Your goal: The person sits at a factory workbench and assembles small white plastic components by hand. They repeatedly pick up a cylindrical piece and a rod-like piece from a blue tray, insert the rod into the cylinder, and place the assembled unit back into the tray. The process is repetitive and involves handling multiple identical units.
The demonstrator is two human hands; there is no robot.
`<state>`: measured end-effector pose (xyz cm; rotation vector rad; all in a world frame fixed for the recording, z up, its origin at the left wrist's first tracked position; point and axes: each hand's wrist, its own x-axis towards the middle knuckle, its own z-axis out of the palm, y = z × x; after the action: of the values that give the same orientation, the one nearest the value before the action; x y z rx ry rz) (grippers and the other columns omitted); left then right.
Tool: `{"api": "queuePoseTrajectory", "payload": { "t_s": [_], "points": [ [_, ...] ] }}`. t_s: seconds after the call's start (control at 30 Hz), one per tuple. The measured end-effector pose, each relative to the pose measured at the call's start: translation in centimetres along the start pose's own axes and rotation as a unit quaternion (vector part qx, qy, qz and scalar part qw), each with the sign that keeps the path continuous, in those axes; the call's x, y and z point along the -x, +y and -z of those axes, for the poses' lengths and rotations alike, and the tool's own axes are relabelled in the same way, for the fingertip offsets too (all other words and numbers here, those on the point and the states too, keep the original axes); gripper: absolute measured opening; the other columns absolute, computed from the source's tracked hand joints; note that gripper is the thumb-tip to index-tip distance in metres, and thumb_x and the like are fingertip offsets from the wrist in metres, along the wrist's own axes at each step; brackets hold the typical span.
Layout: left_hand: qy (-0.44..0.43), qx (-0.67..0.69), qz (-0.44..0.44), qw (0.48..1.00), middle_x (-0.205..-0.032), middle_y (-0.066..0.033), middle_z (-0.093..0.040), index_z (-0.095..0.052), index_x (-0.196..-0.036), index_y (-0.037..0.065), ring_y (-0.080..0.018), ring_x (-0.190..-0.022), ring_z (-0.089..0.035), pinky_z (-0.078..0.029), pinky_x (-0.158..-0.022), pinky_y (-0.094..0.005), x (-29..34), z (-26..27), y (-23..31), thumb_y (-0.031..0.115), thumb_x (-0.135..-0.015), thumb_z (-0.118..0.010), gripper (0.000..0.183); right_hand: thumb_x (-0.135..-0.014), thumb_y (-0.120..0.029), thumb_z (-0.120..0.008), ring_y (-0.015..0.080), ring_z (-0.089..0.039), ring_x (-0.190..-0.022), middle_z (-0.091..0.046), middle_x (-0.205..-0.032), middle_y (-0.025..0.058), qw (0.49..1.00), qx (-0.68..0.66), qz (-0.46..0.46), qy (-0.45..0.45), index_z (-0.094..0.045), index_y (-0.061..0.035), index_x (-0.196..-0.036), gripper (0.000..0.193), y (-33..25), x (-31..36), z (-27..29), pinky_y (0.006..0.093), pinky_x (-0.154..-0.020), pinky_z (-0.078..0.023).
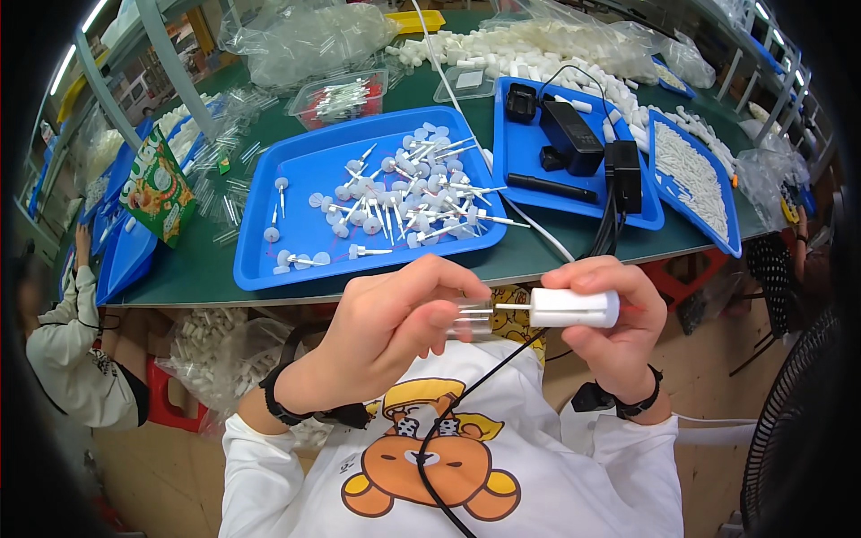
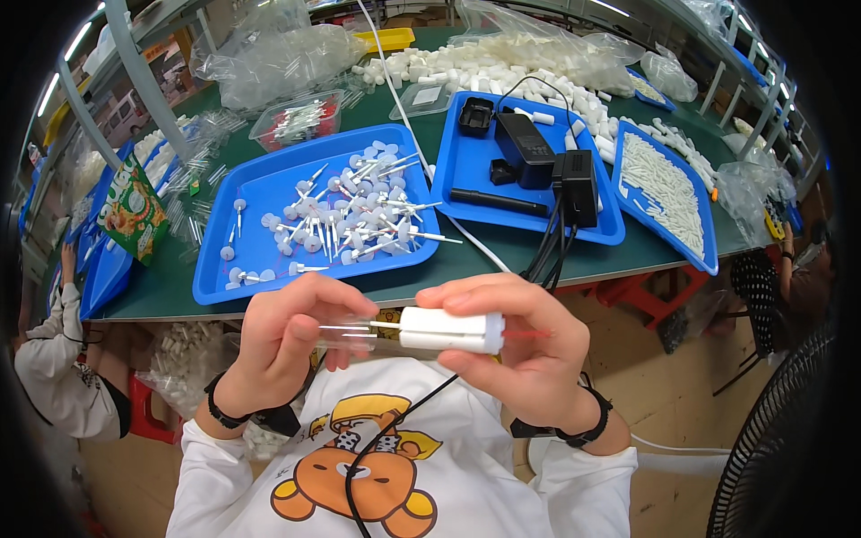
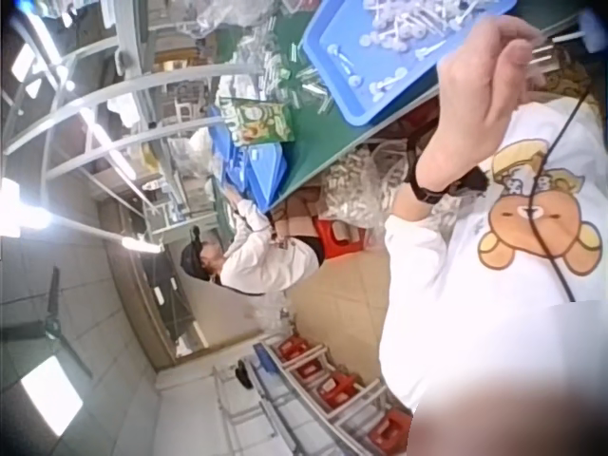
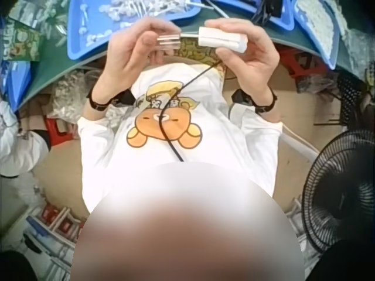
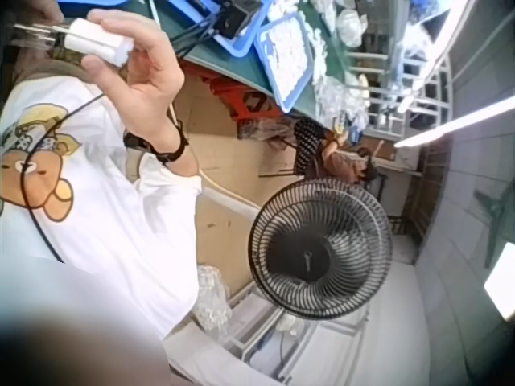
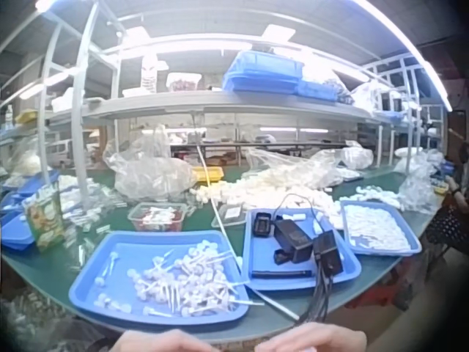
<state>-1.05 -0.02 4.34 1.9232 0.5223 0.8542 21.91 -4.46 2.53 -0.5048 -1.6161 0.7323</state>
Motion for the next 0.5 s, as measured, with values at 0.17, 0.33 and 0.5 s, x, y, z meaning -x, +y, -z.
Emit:
{"api": "queuePoseTrajectory", "payload": {
  "t_s": [0.17, 0.33, 0.5],
  "points": [
    [-0.002, -0.03, -0.007, 1.0, -0.084, -0.0054, -0.051, -0.052, -0.114, -0.002, -0.0097, -0.061, -0.05, -0.043, -0.057, -0.0207, -0.6, -0.9, 0.9, 0.011, -0.091, -0.047, 0.027, -0.074, 0.008, -0.063, 0.0254, -0.06, -0.097, -0.059, -0.101, 0.0197, 0.997, -0.054, -0.01, 0.062, -0.054, 0.0045, -0.102, 0.03, 0.1, 0.3, 0.4, 0.0364, -0.083, -0.049],
    [-0.037, -0.094, -0.085, 0.991, -0.09, -0.0095, -0.048, -0.05, -0.116, -0.001, -0.0159, -0.074, -0.052, -0.044, -0.064, -0.0259, -0.7, -1.3, 0.6, 0.007, -0.088, -0.05, 0.029, -0.071, 0.008, -0.066, 0.0243, -0.061, -0.094, -0.062, -0.097, 0.019, 1.0, -0.013, -0.013, -0.001, -0.056, 0.0049, -0.099, 0.03, -0.2, 0.0, -0.1, 0.0333, -0.079, -0.05],
    [-0.057, -0.129, -0.094, 0.986, -0.093, -0.0117, -0.046, -0.048, -0.116, -0.001, -0.0244, -0.078, -0.054, -0.045, -0.066, -0.0309, -0.6, -1.6, 0.7, 0.007, -0.085, -0.056, 0.032, -0.067, 0.01, -0.069, 0.0227, -0.061, -0.092, -0.063, -0.097, 0.0188, 0.998, 0.043, 0.014, -0.037, -0.057, 0.0056, -0.099, 0.034, -0.2, 0.0, -0.2, 0.0314, -0.077, -0.05]
  ]
}}
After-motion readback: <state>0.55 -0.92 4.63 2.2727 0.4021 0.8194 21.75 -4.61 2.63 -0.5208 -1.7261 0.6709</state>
